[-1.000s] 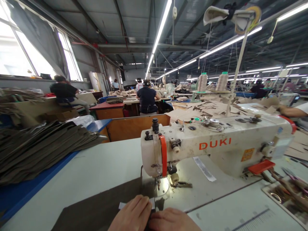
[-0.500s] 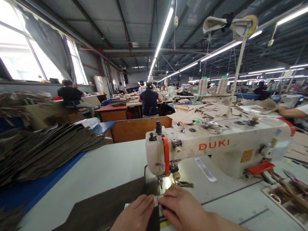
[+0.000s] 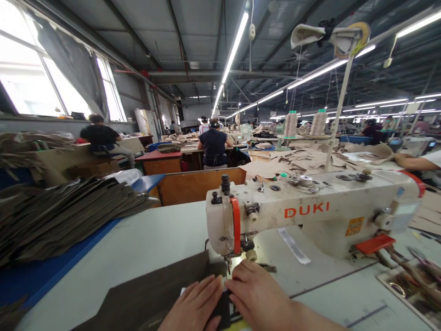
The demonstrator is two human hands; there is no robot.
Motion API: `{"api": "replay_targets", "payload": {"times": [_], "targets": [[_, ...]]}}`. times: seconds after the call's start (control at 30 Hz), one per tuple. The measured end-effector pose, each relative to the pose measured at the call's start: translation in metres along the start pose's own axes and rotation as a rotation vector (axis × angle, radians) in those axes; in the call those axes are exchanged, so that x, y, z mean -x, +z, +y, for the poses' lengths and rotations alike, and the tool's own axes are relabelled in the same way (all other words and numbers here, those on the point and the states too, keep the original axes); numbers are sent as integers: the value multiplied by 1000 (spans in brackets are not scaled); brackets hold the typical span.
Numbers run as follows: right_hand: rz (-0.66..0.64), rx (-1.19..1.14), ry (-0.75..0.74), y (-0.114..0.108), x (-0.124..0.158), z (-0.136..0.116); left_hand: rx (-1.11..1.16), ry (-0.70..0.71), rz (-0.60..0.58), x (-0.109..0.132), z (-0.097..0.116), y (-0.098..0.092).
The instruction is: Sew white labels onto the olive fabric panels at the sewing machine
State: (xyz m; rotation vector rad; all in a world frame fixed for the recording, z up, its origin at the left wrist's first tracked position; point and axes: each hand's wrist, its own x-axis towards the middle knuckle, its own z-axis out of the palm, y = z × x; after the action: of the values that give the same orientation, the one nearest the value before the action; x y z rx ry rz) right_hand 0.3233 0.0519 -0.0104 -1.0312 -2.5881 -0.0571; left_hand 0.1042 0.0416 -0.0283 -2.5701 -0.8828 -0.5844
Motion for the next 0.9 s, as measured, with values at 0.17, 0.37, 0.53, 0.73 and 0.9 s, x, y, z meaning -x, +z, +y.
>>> {"api": "replay_targets", "payload": {"times": [0.17, 0.37, 0.53, 0.73, 0.9], "targets": [[14, 12, 51, 5, -3, 5, -3, -39, 8, -8, -4, 10], [1, 52, 104, 8, -8, 5, 44, -83, 43, -11, -5, 14], [16, 46, 64, 9, -3, 5, 15, 6, 35, -9, -2, 10], [12, 52, 101, 9, -2, 6, 10, -17, 45, -16, -3, 11], [22, 39, 106, 12, -2, 7, -12, 8, 62, -17, -5, 10]]}}
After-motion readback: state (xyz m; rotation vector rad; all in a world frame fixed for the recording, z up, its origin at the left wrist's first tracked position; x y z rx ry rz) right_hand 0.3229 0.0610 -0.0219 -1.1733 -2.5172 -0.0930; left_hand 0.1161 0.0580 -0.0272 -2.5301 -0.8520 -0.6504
